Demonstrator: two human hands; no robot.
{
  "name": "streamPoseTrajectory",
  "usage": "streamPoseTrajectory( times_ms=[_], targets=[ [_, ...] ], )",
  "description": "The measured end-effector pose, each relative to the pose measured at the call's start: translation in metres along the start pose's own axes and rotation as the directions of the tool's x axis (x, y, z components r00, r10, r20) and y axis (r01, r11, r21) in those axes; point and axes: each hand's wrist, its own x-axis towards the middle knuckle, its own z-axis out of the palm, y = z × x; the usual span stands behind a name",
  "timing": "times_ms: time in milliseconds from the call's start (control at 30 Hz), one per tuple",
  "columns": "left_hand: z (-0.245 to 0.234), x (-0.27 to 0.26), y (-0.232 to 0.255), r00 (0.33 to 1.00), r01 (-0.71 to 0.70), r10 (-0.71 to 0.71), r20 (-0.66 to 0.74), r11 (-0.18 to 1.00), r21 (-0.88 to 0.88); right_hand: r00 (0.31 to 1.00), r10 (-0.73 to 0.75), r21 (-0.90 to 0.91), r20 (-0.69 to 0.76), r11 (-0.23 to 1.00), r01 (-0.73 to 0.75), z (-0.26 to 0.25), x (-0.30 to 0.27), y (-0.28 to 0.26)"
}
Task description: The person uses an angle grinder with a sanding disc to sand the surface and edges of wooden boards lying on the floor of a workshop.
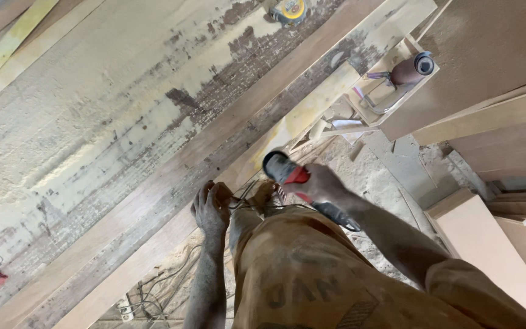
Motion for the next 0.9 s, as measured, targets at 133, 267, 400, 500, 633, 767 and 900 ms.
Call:
streamPoseTrajectory(
  times_ms=[133, 267, 400, 500, 633, 767, 900],
  targets=[
    [-0.005, -0.001, 0.003, 1.0, 0.014, -0.015, 0.024, 1.0, 0.006, 0.986, -0.11, -0.167, 0.123, 0.977, 0.13, 0.04, 0.004, -0.013],
    [-0.009, -0.001, 0.006, 0.998, 0.031, -0.032, 0.055, 0.999, 0.021, 0.989, -0.083, -0.245, 0.123, 0.963, 0.111, 0.044, 0.014, -0.012],
    [-0.005, 0.0, 0.005, 1.0, 0.01, -0.011, 0.028, 1.0, 0.017, 0.998, -0.009, -0.216, 0.058, 0.976, 0.021, 0.01, 0.026, -0.001],
    [-0.004, 0.001, 0.003, 1.0, -0.012, 0.012, -0.005, 1.0, 0.019, 1.0, 0.009, -0.204, 0.007, 0.979, -0.007, -0.01, 0.026, -0.001],
    [-0.007, 0.0, 0.004, 1.0, -0.022, 0.023, -0.015, 1.0, 0.019, 0.999, 0.005, -0.127, -0.044, 0.992, -0.011, -0.013, 0.046, 0.023],
    [-0.002, 0.0, -0.002, 1.0, -0.017, 0.017, -0.015, 1.0, 0.005, 0.993, 0.06, -0.055, -0.104, 0.996, -0.066, -0.023, 0.059, 0.039],
    [0.003, 0.0, -0.008, 1.0, -0.014, 0.014, -0.012, 1.0, 0.02, 0.984, 0.051, -0.001, -0.17, 0.999, -0.052, -0.044, 0.048, 0.047]
  ],
)
